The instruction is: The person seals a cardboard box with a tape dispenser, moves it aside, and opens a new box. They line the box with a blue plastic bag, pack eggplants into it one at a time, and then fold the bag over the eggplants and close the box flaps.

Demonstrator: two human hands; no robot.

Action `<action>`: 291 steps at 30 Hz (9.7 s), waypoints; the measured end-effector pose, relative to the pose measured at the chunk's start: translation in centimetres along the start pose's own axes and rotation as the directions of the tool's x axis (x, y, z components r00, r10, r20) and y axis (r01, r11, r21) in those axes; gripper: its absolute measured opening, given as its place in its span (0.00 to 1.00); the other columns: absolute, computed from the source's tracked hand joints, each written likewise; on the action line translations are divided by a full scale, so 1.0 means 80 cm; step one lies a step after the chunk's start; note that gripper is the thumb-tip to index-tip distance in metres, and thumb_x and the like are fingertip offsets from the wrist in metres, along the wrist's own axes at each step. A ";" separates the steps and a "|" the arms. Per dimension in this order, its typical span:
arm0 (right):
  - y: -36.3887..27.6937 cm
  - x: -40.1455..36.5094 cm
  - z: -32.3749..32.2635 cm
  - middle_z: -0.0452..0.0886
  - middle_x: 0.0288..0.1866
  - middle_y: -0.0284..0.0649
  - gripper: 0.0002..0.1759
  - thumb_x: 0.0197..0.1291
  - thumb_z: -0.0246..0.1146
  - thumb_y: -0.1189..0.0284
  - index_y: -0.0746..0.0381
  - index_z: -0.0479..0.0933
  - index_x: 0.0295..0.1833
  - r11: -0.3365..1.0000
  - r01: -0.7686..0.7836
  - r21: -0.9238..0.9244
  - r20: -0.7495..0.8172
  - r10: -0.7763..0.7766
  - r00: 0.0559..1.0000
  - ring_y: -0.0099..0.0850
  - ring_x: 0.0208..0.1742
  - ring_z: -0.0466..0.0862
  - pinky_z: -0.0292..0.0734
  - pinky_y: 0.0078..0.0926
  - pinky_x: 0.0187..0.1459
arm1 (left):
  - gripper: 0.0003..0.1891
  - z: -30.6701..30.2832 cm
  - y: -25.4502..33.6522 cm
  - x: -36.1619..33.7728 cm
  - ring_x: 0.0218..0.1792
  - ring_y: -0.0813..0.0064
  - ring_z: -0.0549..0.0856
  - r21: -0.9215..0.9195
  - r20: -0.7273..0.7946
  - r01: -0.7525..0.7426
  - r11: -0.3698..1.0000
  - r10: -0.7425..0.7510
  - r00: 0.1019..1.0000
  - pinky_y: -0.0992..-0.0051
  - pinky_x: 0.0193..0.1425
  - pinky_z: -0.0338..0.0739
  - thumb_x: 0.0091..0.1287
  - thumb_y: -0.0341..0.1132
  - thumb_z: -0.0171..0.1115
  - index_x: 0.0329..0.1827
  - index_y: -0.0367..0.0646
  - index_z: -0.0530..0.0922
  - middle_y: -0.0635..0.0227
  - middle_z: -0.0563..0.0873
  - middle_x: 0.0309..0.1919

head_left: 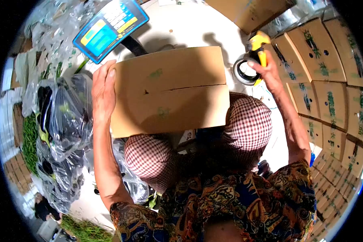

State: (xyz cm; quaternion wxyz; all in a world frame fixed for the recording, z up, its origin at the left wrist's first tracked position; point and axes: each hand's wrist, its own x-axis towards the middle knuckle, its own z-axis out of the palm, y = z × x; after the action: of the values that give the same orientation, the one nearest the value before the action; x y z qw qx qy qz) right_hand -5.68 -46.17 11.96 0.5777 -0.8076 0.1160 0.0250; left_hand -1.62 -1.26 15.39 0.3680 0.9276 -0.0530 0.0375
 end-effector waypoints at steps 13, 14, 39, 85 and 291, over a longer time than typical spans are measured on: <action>-0.229 -0.059 0.160 0.82 0.36 0.46 0.34 0.43 0.75 0.56 0.60 0.67 0.51 0.737 0.612 -0.287 0.560 -0.389 0.731 0.40 0.38 0.84 0.77 0.34 0.43 | 0.11 0.013 -0.040 -0.006 0.46 0.61 0.79 -0.140 -0.226 -0.307 0.941 0.272 0.936 0.70 0.53 0.73 0.69 0.33 0.56 0.53 0.43 0.77 0.58 0.79 0.42; -0.228 -0.056 0.164 0.82 0.36 0.47 0.34 0.44 0.75 0.56 0.60 0.67 0.51 0.727 0.613 -0.309 0.575 -0.371 0.729 0.43 0.39 0.84 0.77 0.35 0.43 | 0.11 0.016 -0.034 -0.010 0.45 0.61 0.79 -0.134 -0.244 -0.277 0.951 0.240 0.940 0.70 0.51 0.74 0.70 0.34 0.56 0.52 0.44 0.77 0.58 0.79 0.42; -0.252 -0.078 0.209 0.81 0.37 0.54 0.34 0.46 0.74 0.57 0.63 0.65 0.51 0.581 0.658 -0.479 0.619 -0.308 0.723 0.55 0.41 0.82 0.78 0.45 0.42 | 0.13 -0.024 0.053 -0.074 0.27 0.85 0.79 -0.921 0.089 0.153 0.359 -0.187 0.978 0.83 0.29 0.77 0.70 0.39 0.54 0.39 0.37 0.79 0.73 0.80 0.24; -0.273 -0.065 0.252 0.81 0.27 0.55 0.32 0.46 0.73 0.61 0.67 0.64 0.49 0.212 0.722 -0.659 0.715 -0.119 0.688 0.54 0.31 0.82 0.79 0.45 0.35 | 0.07 0.107 -0.170 -0.078 0.35 0.51 0.82 0.011 -0.067 0.039 0.999 -0.039 0.997 0.56 0.38 0.76 0.68 0.37 0.52 0.39 0.45 0.76 0.59 0.81 0.34; 0.021 -0.018 0.233 0.77 0.56 0.51 0.25 0.62 0.53 0.62 0.55 0.67 0.65 0.768 0.165 -0.619 0.061 -0.162 0.985 0.45 0.60 0.76 0.71 0.40 0.59 | 0.30 0.055 -0.144 -0.172 0.60 0.69 0.74 -0.456 0.708 0.748 0.483 -0.313 0.633 0.65 0.63 0.70 0.68 0.47 0.57 0.69 0.43 0.63 0.65 0.72 0.63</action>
State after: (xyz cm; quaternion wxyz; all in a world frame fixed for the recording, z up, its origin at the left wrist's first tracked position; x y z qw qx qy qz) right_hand -5.67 -28.93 4.48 0.2799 -0.9595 0.0292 0.0131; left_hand -13.66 4.99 2.89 0.6598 0.6397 0.1417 -0.3679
